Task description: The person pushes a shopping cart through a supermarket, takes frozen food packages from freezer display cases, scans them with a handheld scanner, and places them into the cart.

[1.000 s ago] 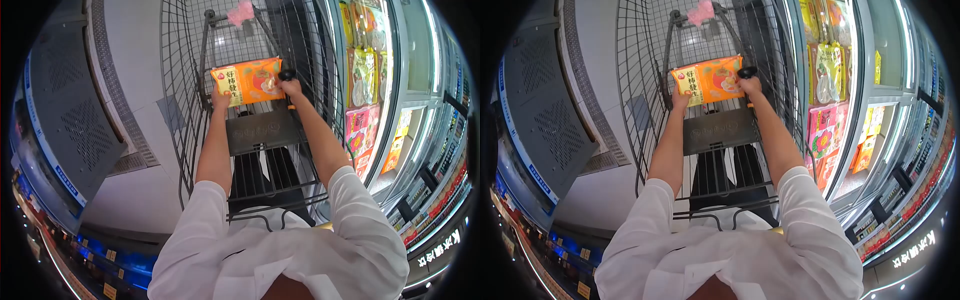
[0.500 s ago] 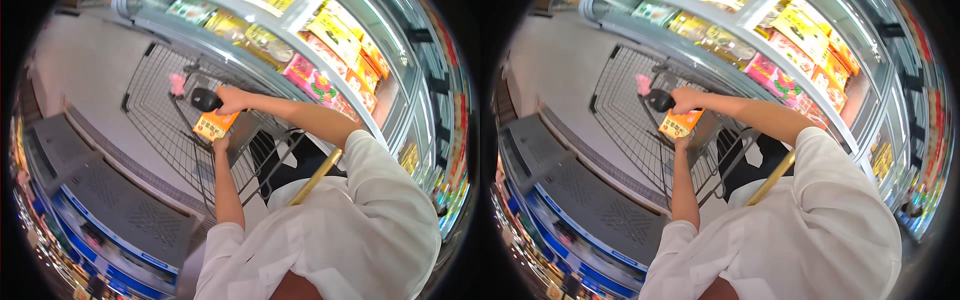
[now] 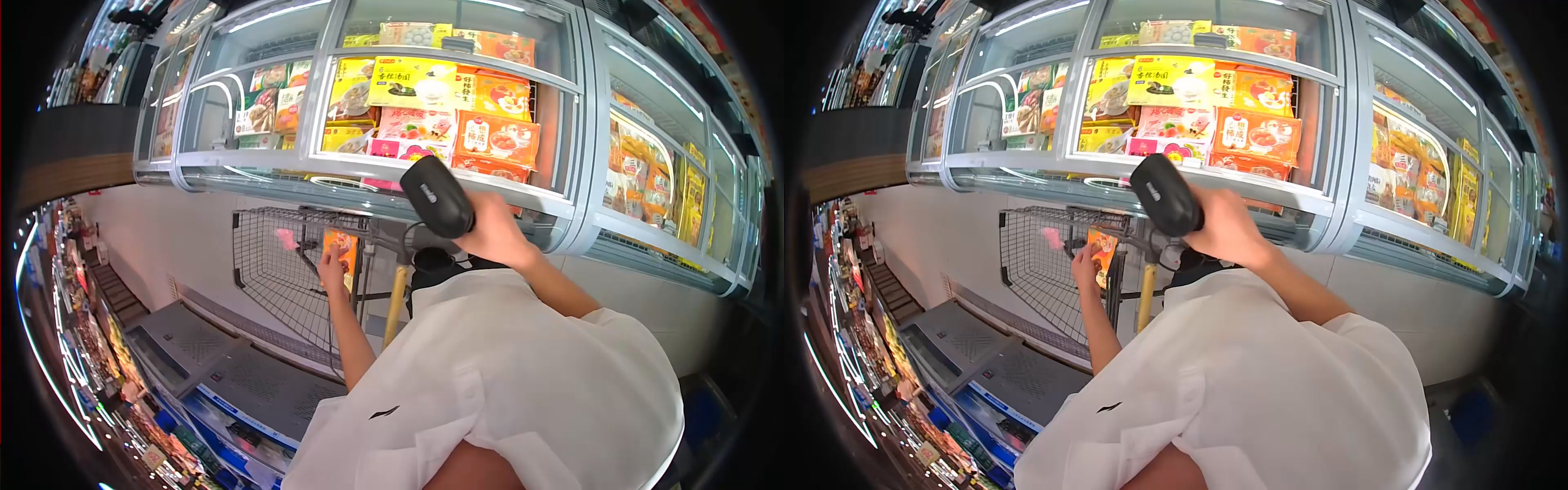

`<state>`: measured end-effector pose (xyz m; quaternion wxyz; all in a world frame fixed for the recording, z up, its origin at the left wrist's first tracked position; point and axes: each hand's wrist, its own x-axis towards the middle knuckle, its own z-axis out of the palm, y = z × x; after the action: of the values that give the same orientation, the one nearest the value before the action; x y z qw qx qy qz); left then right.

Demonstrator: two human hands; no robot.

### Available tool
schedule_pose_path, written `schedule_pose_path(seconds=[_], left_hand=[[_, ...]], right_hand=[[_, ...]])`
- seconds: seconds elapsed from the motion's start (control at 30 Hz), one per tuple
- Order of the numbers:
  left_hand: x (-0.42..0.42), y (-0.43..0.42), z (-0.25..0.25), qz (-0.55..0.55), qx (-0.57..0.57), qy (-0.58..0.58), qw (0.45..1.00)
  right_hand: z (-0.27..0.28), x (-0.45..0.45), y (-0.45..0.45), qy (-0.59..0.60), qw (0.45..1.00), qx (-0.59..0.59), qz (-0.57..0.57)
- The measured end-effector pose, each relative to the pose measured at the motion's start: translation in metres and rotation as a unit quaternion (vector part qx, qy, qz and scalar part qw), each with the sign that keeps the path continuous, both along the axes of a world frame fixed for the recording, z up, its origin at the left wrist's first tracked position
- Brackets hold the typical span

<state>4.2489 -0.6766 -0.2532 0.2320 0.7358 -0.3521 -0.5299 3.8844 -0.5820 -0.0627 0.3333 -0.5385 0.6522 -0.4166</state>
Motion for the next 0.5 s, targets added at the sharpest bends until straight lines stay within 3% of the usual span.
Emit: schedule_pose_path(seconds=[0.03,0.17,0.23,0.3,0.4,0.47,0.5], left_hand=[[-0.034,-0.016,0.011,-0.035,-0.027,0.029,0.999],[-0.194,-0.068,0.031,-0.128,-0.129,0.125,0.975],[-0.272,-0.088,0.015,-0.191,-0.127,0.180,0.957],[-0.347,-0.094,0.003,-0.286,-0.116,0.135,0.942],[-0.410,-0.099,-0.077,-0.390,-0.049,0.085,0.916],[-0.424,-0.110,-0.141,-0.482,0.002,-0.021,0.876],[-0.430,-0.112,-0.153,-0.482,0.005,-0.022,0.876]], right_hand=[[0.003,-0.026,0.008,0.004,0.999,0.032,-0.037],[0.028,-0.133,-0.012,-0.017,0.982,-0.068,-0.173],[0.038,-0.194,-0.032,-0.106,0.985,0.025,-0.136],[0.024,-0.237,-0.055,-0.162,0.976,0.143,-0.041],[-0.084,-0.262,-0.083,-0.249,0.921,0.293,0.058],[-0.187,-0.268,-0.076,-0.251,0.896,0.367,0.004],[-0.273,-0.274,-0.066,-0.316,0.872,0.370,-0.048]])
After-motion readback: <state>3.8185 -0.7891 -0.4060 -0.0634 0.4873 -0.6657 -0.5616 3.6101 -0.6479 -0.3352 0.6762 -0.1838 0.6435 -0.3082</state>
